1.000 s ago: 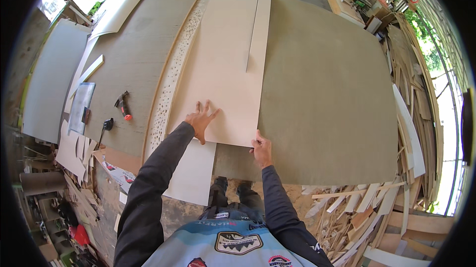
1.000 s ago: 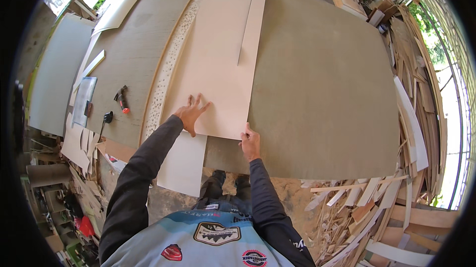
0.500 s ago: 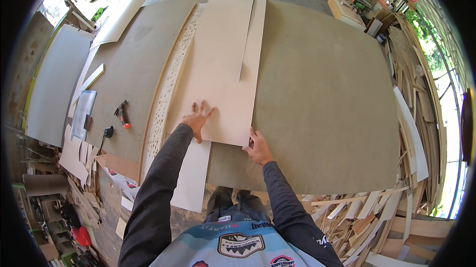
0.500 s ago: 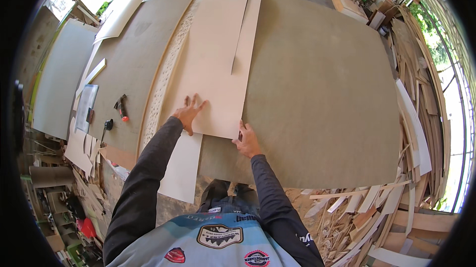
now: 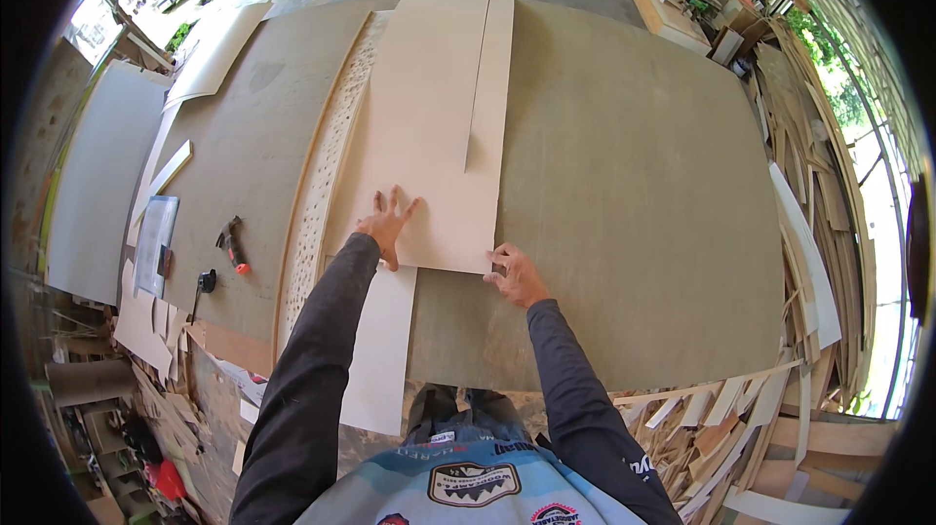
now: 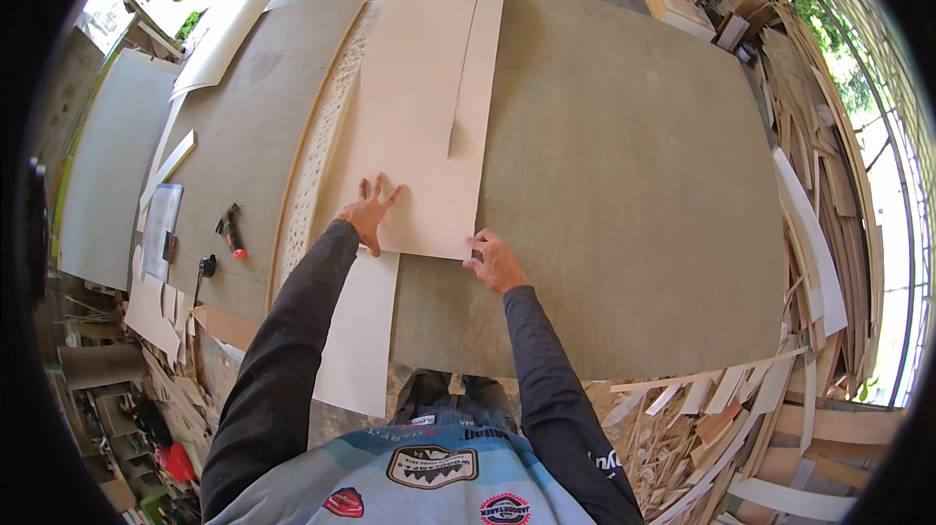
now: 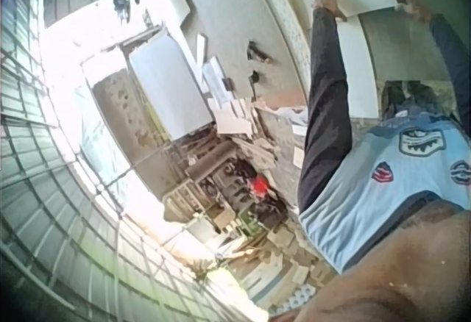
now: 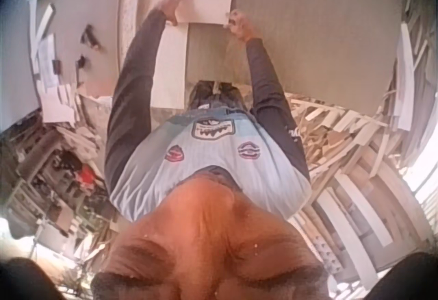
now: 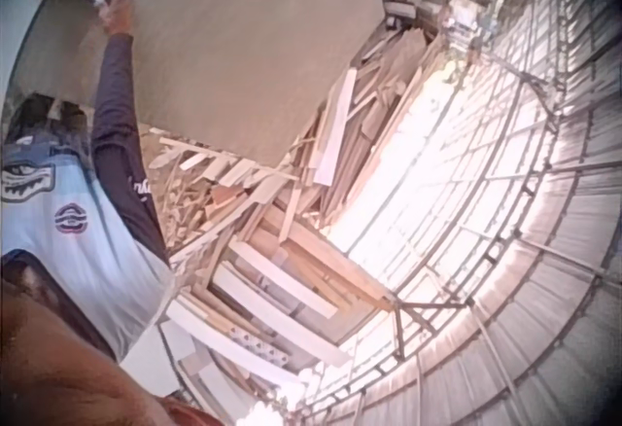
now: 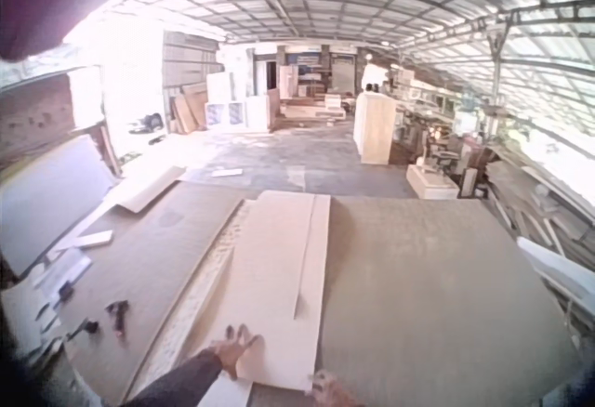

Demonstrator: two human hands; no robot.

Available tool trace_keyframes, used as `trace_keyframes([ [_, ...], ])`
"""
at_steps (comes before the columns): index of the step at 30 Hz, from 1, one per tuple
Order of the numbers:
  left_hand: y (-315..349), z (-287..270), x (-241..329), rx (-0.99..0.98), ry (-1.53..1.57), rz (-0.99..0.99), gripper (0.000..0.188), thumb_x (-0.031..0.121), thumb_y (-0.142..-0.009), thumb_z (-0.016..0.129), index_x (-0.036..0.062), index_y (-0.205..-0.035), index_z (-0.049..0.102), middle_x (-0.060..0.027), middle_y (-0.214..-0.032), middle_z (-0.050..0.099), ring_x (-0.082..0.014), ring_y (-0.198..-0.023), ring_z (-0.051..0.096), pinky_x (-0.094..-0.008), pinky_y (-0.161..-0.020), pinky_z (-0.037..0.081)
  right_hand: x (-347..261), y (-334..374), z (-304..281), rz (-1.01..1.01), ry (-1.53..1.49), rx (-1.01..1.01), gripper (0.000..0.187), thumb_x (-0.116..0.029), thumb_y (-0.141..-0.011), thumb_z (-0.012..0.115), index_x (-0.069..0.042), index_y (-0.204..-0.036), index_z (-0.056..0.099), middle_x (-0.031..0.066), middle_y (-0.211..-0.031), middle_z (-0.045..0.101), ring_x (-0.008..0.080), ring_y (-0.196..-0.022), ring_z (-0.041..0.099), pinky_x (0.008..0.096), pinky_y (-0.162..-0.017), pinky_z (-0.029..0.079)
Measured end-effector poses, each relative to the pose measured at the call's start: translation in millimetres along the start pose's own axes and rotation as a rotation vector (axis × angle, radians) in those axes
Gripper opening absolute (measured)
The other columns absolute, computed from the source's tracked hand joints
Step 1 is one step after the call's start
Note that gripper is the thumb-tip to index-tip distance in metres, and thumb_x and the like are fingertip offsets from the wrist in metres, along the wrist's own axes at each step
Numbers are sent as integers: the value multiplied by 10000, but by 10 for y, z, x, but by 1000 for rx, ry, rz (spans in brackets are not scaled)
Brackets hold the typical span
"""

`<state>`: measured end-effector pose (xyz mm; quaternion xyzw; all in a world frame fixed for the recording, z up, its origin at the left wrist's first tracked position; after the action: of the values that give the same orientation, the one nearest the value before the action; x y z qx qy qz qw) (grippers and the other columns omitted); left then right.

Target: The person hammers a wooden plank into a larger panel, moves several white boards aside, and then uses a tape measure and pencil to mark the large panel.

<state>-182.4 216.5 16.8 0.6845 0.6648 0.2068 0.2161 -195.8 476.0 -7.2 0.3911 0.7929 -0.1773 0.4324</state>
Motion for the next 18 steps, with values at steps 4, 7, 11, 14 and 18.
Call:
trace_keyframes([
  [4,-135,-70,-63,22,8,-2,1479,247,-397,924,298,-1520,-36,-299,-1542,-12,-570,-1374,104,-613,-972,425,26,-139,-47,-37,43,16,406,-82,-761,754,-10,-1144,642,137,-1060,593,327,-970,599,386,-849,495],
  [7,-246,-89,-151,18,47,-31,1461,207,-398,890,350,-1510,-47,-237,-1563,-60,-534,-1400,49,-691,-939,386,66,-261,-69,-36,29,15,401,-84,-764,753,-11,-1143,643,134,-1059,596,324,-972,599,385,-854,495],
  [11,-369,-169,-173,-15,60,-67,1448,179,-400,865,379,-1505,-49,-203,-1573,-95,-516,-1412,10,-731,-935,353,95,-388,-140,-14,26,24,390,-80,-758,755,-17,-1129,653,127,-1027,602,310,-945,603,391,-836,496],
  [14,-445,-304,-158,11,9,-47,1486,243,-389,928,319,-1517,-35,-275,-1551,-44,-566,-1381,70,-675,-933,415,103,-501,-211,4,59,13,418,-66,-752,757,-14,-1151,645,100,-991,591,246,-874,590,359,-794,492],
  [18,-584,-379,-207,4,42,-58,1467,192,-392,898,353,-1511,-37,-246,-1559,-74,-544,-1394,45,-683,-949,394,87,-630,-306,-36,91,16,397,-85,-765,749,-26,-1146,654,95,-973,591,248,-874,588,367,-786,490],
])
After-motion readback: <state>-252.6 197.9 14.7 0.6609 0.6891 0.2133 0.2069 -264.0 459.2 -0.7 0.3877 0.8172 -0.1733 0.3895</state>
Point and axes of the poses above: each hand's wrist, its own y-axis away from the middle knuckle, its own z-axis out of the palm, x = y × z, the point moved 7 cm from there along -y, towards the middle knuckle
